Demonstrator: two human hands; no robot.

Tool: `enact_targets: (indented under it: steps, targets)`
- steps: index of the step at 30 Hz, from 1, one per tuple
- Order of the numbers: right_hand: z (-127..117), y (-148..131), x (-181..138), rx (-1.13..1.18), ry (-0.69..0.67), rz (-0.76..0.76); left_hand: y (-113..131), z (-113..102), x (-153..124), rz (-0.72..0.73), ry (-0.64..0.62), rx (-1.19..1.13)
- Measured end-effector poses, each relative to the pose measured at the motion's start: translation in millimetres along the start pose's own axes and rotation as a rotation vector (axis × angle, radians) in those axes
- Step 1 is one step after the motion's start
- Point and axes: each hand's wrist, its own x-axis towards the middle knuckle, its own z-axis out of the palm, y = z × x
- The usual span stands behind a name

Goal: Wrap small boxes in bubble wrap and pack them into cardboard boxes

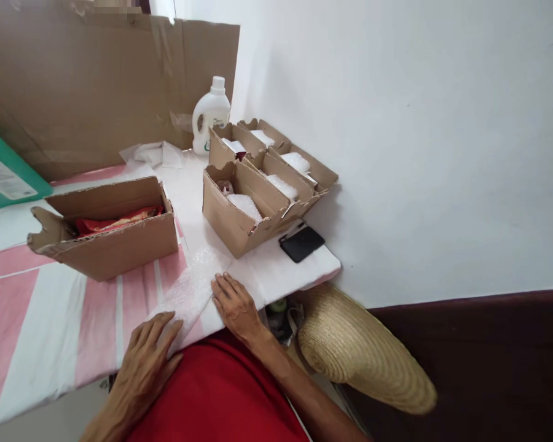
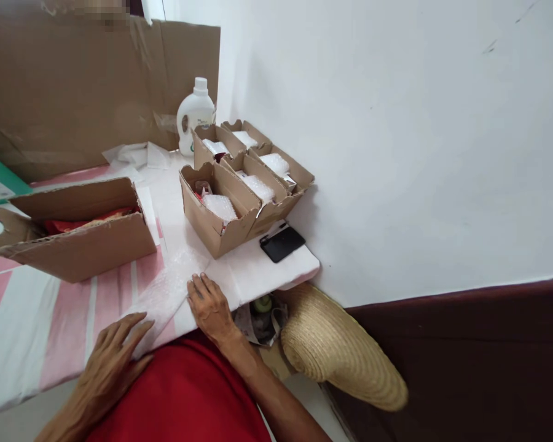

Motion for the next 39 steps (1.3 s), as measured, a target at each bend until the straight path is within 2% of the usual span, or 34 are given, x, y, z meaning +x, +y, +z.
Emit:
enact_targets:
  steps: [5, 9, 12, 15, 21, 26, 30, 33, 36, 39]
  targets:
    - [-4, 0, 6, -0.029, 0.006, -0.007, -18, -8, -27, 0.075, 0.05, 0.055]
    - [-22, -11, 10, -0.053, -0.019, -0.028, -20, -2, -35, 0.069, 0.046, 0.061]
    - [-33, -30, 10, 0.047, -0.1, -0.22, -19, -1, -33, 0.081, 0.045, 0.061]
    - [-34, -48, 9, 0.104, -0.158, -0.371, -17, -5, -28, 0.1, 0.066, 0.058]
    - [-20, -58, 8, 0.122, -0.137, -0.375, -14, -12, -13, 0.114, 0.127, -0.031]
    - [-5, -57, 4, 0.186, -0.058, -0.337, -5, -15, -1, 0.043, 0.149, -0.155]
    - [-1, -54, -4, 0.349, 0.009, -0.272, -5, -21, 0, 0.028, 0.108, -0.181]
    - [-7, -53, -12, 0.526, 0.012, -0.149, -16, -22, -4, 0.011, 0.068, -0.181]
    - [-14, -55, -18, 0.686, 0.058, 0.011, -26, -17, -9, -0.008, 0.076, -0.3]
    - [-17, -57, -16, 0.791, 0.055, 0.193, -26, -10, -7, -0.156, 0.113, -0.448]
